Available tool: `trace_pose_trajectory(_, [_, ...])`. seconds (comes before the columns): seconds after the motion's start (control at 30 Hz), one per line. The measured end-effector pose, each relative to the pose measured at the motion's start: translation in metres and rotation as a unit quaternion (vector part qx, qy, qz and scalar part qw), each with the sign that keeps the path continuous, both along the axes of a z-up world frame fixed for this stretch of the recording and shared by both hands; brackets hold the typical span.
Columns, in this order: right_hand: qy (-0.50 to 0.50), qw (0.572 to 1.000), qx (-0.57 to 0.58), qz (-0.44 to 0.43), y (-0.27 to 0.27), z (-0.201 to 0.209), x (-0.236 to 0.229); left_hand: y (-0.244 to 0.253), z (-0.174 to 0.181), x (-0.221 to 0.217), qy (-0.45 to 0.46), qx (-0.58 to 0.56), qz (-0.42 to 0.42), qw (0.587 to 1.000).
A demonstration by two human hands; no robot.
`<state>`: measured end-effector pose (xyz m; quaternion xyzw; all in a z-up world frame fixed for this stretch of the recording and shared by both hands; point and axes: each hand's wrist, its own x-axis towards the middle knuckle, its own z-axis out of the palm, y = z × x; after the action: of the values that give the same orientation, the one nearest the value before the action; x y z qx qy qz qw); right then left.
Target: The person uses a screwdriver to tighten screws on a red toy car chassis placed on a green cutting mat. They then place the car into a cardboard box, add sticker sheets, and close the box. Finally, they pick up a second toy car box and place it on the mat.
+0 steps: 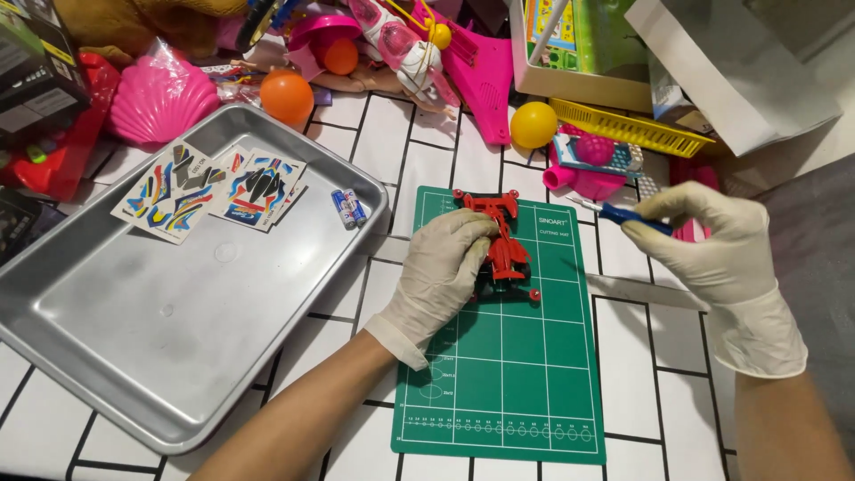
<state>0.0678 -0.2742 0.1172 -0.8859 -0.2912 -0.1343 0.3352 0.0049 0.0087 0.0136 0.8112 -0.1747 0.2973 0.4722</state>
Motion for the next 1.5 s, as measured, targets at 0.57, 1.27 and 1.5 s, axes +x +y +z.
trace_pose_trajectory(0.57, [0.155, 0.975, -0.042, -0.153, -0.056, -0.072, -0.015, -0.005, 0.013, 0.010, 0.295, -0.074, 0.102, 0.947])
trace_pose_trajectory(1.27, [-0.175, 0.974, -0.059, -0.134, -0.085, -0.013, 0.025, -0.007, 0.070, 0.015, 0.493, 0.072, 0.092, 0.862])
trace_pose_trajectory(1.5, [-0.274, 0.928, -0.167, -0.190, -0.102, -0.029, 0.095, -0.009, 0.071, 0.008, 0.474, -0.040, 0.096, 0.875])
